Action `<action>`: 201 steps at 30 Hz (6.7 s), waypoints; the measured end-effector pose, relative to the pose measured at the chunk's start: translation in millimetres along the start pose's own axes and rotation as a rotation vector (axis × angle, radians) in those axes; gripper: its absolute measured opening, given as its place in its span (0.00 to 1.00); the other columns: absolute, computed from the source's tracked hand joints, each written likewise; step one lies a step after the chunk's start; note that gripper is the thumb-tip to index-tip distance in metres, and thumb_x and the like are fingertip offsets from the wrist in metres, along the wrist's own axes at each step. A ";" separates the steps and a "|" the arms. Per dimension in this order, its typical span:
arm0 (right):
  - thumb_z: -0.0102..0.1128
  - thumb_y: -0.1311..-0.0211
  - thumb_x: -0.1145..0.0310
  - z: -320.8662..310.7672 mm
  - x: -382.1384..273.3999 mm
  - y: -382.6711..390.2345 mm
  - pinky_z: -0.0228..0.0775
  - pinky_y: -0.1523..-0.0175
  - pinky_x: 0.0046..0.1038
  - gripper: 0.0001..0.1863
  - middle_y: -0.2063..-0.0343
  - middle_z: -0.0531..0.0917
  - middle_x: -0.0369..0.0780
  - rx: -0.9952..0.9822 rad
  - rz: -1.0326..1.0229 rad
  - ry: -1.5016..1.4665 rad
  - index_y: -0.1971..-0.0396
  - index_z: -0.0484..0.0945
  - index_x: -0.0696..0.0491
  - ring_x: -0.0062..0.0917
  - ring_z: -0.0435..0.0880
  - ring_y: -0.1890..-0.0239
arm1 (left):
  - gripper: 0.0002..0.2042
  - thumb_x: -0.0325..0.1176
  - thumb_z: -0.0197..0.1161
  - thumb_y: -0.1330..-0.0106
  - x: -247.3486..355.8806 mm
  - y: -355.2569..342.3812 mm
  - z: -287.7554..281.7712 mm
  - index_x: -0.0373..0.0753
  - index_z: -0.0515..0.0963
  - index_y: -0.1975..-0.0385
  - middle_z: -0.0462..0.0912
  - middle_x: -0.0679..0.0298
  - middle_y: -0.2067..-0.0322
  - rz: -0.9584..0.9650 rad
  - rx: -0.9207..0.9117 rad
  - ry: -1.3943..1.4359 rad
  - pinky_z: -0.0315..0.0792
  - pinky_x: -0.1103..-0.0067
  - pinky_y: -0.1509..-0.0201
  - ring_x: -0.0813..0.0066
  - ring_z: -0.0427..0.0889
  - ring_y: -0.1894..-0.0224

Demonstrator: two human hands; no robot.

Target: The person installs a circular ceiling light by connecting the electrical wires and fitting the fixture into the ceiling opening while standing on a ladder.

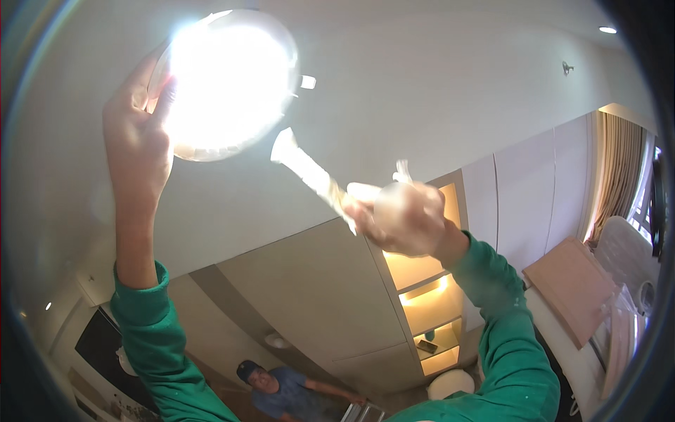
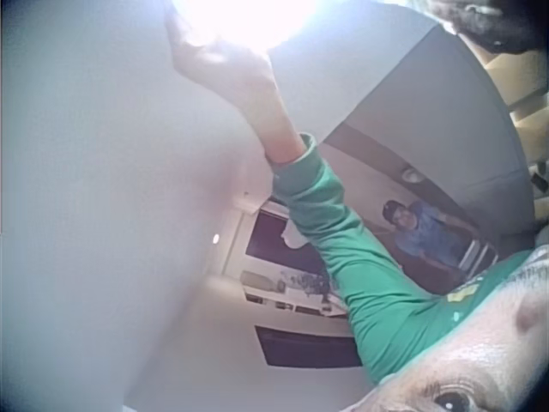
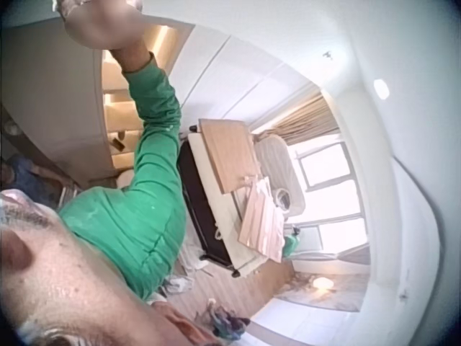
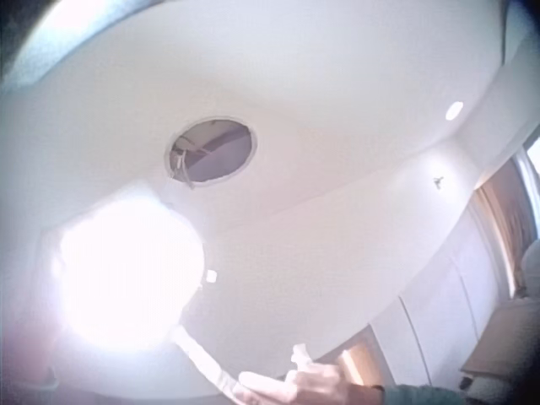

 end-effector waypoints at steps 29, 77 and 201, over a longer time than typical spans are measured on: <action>0.69 0.34 0.62 12.9 123.8 -84.6 0.71 0.75 0.22 0.16 0.81 0.81 0.35 0.193 0.998 -0.746 0.57 0.81 0.60 0.15 0.79 0.81 | 0.30 0.23 0.64 0.33 77.0 18.9 49.2 0.38 0.67 0.29 0.83 0.55 0.68 0.195 -0.029 -0.212 0.77 0.74 0.59 0.66 0.83 0.67; 0.78 0.47 0.68 12.5 -31.7 -28.2 0.72 0.74 0.25 0.17 0.80 0.73 0.30 0.211 0.308 -0.376 0.56 0.86 0.54 0.18 0.72 0.83 | 0.37 0.16 0.71 0.45 91.3 50.5 94.5 0.35 0.70 0.32 0.86 0.62 0.64 0.486 0.029 -0.334 0.75 0.76 0.64 0.72 0.74 0.69; 0.79 0.55 0.77 87.5 10.9 -44.1 0.78 0.69 0.24 0.17 0.68 0.87 0.39 0.320 0.487 -0.343 0.70 0.77 0.53 0.24 0.83 0.71 | 0.35 0.16 0.60 0.34 49.4 64.0 52.5 0.33 0.51 0.29 0.84 0.52 0.62 -0.338 -0.064 0.154 0.80 0.82 0.64 0.73 0.87 0.67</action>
Point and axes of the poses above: each hand's wrist, its own y-axis away from the middle knuckle, its own z-axis out of the palm, x = y × z, the point moved 9 cm from there along -y, towards the middle knuckle
